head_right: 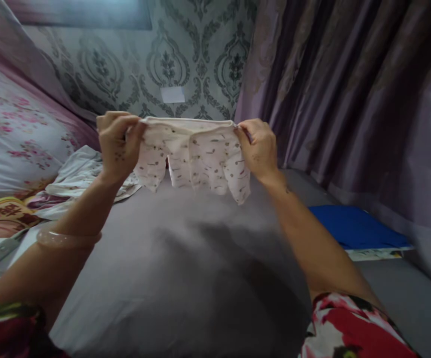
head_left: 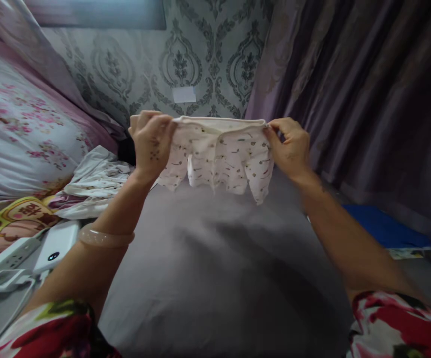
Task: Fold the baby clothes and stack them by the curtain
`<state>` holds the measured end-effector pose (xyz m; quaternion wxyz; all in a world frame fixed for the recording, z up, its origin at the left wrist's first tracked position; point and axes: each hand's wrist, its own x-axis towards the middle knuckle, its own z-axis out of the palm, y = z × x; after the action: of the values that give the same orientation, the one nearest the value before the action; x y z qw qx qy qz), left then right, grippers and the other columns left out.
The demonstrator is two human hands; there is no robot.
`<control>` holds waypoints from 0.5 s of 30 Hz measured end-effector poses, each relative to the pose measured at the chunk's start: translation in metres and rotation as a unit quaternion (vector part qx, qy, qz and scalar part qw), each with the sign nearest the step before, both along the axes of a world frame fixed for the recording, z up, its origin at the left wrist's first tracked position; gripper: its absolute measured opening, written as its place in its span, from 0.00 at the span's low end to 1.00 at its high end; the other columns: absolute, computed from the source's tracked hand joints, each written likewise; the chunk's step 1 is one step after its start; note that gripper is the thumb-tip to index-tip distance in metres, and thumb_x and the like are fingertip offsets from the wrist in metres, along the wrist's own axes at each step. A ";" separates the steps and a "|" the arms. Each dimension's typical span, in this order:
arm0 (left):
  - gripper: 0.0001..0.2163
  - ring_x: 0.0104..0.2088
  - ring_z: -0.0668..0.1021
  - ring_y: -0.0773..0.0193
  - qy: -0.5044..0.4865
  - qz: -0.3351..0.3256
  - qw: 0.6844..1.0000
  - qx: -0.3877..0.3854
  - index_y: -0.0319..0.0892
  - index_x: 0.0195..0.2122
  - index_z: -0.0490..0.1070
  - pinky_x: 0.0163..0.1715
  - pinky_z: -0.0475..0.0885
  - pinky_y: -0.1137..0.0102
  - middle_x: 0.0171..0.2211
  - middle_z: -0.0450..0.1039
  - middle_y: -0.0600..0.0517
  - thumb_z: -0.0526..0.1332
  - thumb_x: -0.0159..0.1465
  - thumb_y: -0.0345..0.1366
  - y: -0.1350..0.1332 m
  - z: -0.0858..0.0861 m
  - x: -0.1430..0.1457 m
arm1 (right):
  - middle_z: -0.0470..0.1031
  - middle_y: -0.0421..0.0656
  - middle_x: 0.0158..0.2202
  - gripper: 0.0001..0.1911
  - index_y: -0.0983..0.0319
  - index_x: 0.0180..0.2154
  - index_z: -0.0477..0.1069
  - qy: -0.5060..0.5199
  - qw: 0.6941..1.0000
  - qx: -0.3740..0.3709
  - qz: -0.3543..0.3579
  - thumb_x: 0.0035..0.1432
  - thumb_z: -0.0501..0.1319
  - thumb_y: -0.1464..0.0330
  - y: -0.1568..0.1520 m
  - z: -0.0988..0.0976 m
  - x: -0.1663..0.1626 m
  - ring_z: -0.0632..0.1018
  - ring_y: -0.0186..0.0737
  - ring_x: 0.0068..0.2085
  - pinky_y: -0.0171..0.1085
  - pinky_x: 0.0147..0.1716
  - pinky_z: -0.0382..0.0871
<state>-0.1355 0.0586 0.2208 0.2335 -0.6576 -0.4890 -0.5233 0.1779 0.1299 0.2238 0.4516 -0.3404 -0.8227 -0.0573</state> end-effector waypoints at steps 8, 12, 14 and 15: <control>0.08 0.52 0.68 0.54 0.013 0.008 0.994 -0.105 0.49 0.35 0.77 0.54 0.59 0.58 0.45 0.74 0.52 0.60 0.63 0.43 0.023 -0.015 -0.002 | 0.78 0.44 0.44 0.13 0.56 0.33 0.78 -0.049 0.998 0.021 -0.029 0.63 0.57 0.61 0.012 -0.018 -0.008 0.75 0.48 0.47 0.49 0.48 0.64; 0.10 0.50 0.70 0.56 0.014 -0.026 0.988 -0.152 0.48 0.35 0.78 0.53 0.61 0.61 0.43 0.75 0.52 0.60 0.62 0.45 0.025 -0.012 0.002 | 0.78 0.45 0.43 0.14 0.57 0.33 0.78 -0.027 0.998 0.016 -0.052 0.63 0.57 0.60 0.017 -0.017 -0.005 0.75 0.49 0.47 0.50 0.49 0.64; 0.09 0.49 0.71 0.56 0.024 -0.045 0.980 -0.193 0.48 0.33 0.79 0.52 0.62 0.62 0.42 0.75 0.52 0.62 0.61 0.45 0.026 -0.013 0.004 | 0.78 0.45 0.43 0.14 0.56 0.34 0.78 -0.024 0.998 0.009 -0.055 0.63 0.57 0.59 0.018 -0.018 -0.005 0.75 0.49 0.47 0.50 0.49 0.65; 0.09 0.49 0.71 0.56 0.018 -0.043 0.979 -0.200 0.48 0.33 0.79 0.52 0.63 0.62 0.42 0.75 0.52 0.62 0.60 0.45 0.027 -0.015 0.004 | 0.78 0.44 0.43 0.13 0.56 0.34 0.78 -0.025 0.998 0.004 -0.055 0.63 0.57 0.59 0.018 -0.019 -0.005 0.75 0.48 0.47 0.50 0.49 0.65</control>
<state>-0.1310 0.0855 0.2060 0.0829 -0.7211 -0.5506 -0.4123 0.1726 0.1479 0.2045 0.4286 -0.3817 -0.8136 -0.0934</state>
